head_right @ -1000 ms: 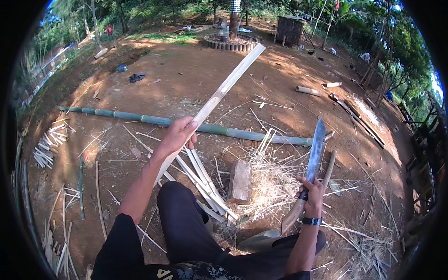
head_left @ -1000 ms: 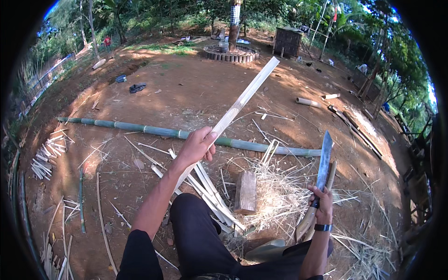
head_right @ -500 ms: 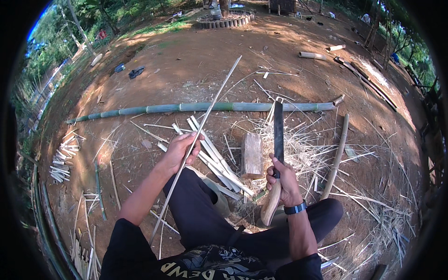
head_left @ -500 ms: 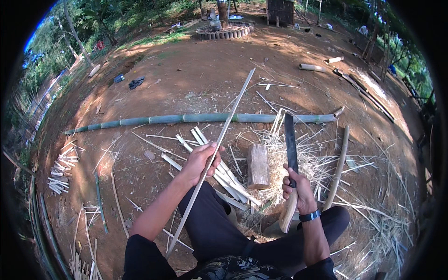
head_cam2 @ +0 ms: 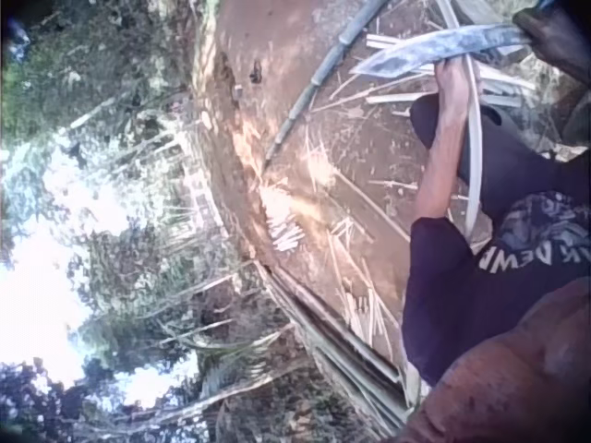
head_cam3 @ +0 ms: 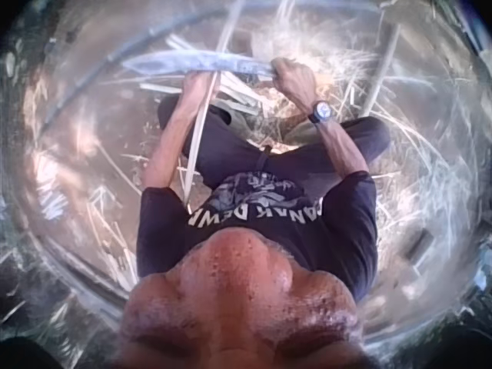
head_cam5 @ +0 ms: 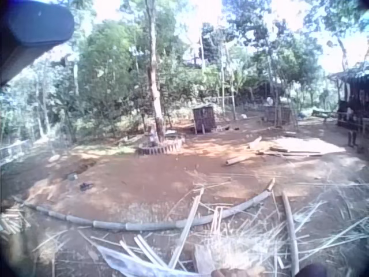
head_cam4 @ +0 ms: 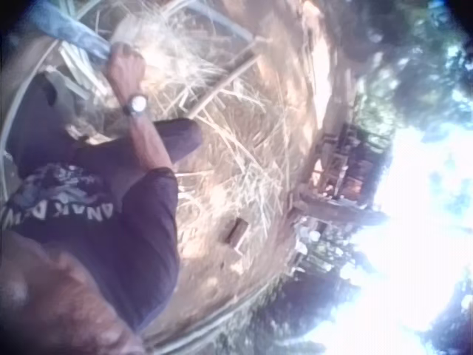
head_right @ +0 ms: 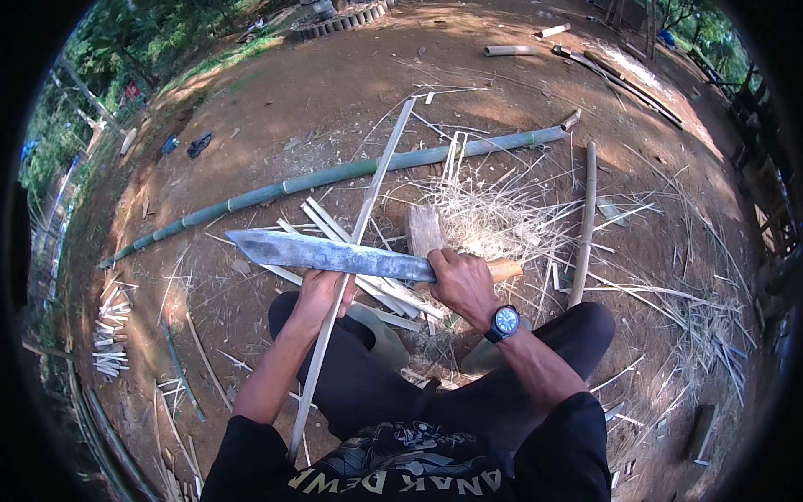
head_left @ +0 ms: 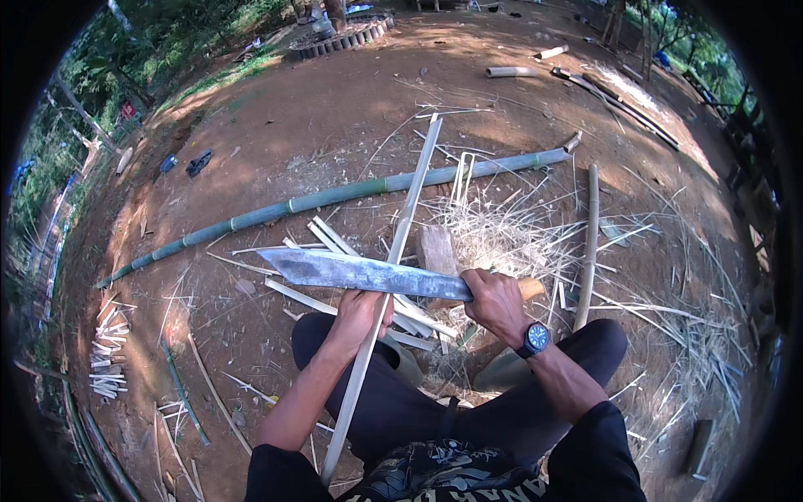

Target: The person sits on the ground and uses a large knife to shave the surface of a long bamboo strip. They repeatedly draw the blade along the strip to smooth it, occasionally rotating the piece to work on different sides. The person places the finished strip aside and picks up another piece to continue the process.

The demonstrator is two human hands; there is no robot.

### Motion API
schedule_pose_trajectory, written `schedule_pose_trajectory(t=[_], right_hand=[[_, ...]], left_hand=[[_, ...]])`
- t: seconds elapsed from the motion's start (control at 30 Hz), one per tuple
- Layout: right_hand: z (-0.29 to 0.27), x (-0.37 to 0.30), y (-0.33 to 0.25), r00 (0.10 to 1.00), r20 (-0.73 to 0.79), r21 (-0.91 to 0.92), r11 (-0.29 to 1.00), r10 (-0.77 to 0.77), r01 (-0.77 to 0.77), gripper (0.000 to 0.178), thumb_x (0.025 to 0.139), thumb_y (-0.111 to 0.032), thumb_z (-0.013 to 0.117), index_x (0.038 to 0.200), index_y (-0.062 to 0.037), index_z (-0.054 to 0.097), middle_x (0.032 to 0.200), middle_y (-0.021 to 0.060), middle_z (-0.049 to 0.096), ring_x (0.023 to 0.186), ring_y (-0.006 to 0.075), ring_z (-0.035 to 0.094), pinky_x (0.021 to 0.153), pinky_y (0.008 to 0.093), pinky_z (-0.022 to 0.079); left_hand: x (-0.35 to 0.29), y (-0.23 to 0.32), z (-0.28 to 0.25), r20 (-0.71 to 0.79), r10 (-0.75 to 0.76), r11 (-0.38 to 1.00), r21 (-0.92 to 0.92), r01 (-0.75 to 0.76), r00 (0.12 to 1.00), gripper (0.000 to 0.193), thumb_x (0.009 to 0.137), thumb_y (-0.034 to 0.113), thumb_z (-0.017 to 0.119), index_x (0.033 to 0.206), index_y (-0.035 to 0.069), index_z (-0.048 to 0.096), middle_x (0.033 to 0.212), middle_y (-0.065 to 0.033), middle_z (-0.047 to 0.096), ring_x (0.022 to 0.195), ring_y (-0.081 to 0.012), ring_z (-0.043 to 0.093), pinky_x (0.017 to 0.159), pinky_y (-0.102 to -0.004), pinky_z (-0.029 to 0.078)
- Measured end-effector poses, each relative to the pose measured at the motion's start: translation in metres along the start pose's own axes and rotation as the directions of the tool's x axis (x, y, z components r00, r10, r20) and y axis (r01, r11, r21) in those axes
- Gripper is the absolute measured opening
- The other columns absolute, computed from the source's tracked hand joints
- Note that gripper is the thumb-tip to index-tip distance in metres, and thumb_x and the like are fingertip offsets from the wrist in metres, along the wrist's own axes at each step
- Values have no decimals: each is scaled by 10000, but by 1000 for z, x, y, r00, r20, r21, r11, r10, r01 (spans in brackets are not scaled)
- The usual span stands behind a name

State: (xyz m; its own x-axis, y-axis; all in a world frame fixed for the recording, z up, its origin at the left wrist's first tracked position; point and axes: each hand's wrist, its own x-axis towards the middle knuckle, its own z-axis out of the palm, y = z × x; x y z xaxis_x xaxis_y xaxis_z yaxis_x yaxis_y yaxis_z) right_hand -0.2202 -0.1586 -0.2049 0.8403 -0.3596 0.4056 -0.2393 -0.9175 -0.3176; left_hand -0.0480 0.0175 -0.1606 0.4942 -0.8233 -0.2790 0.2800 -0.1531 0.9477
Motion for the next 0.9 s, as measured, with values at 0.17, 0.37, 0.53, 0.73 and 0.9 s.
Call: schedule_pose_trajectory(t=[0.17,0.37,0.53,0.73,0.9], right_hand=[[0,16,1,1000,9,-27,999,29,-29,175,694,-95,631,822,-33,528,697,155,604,606,340,624,546,444,488],[3,23,14,996,-7,-9,996,91,-91,105,731,-70,576,816,-36,525,695,153,609,594,352,614,535,461,480],[8,18,27,988,2,-33,988,154,-153,76,744,-64,556,807,-38,524,670,163,606,565,349,606,521,471,463],[-5,27,50,977,-64,-80,975,201,-206,86,758,-65,548,828,-15,540,689,175,619,567,345,602,539,458,465],[-4,15,37,988,-49,-43,988,145,-147,67,764,-53,535,815,-10,543,670,184,618,565,339,610,543,454,480]], left_hand=[[-11,8,18,-13,25,996,91,-24,1000,381,1032,362,383,1020,30,570,530,9,455,376,-63,393,348,-199,314],[-26,11,25,-3,44,975,217,-42,999,408,1036,378,363,1015,20,558,529,8,452,367,-62,375,350,-200,320],[-25,4,25,12,39,975,217,-41,999,409,1037,381,358,971,20,539,519,7,438,367,-60,368,350,-202,323],[-26,7,33,51,46,973,222,-57,998,392,1038,370,356,960,26,527,517,9,431,365,-60,357,344,-198,319],[-35,3,26,41,-8,980,198,0,999,383,1036,368,367,966,28,528,527,11,434,376,-54,369,343,-192,317]])
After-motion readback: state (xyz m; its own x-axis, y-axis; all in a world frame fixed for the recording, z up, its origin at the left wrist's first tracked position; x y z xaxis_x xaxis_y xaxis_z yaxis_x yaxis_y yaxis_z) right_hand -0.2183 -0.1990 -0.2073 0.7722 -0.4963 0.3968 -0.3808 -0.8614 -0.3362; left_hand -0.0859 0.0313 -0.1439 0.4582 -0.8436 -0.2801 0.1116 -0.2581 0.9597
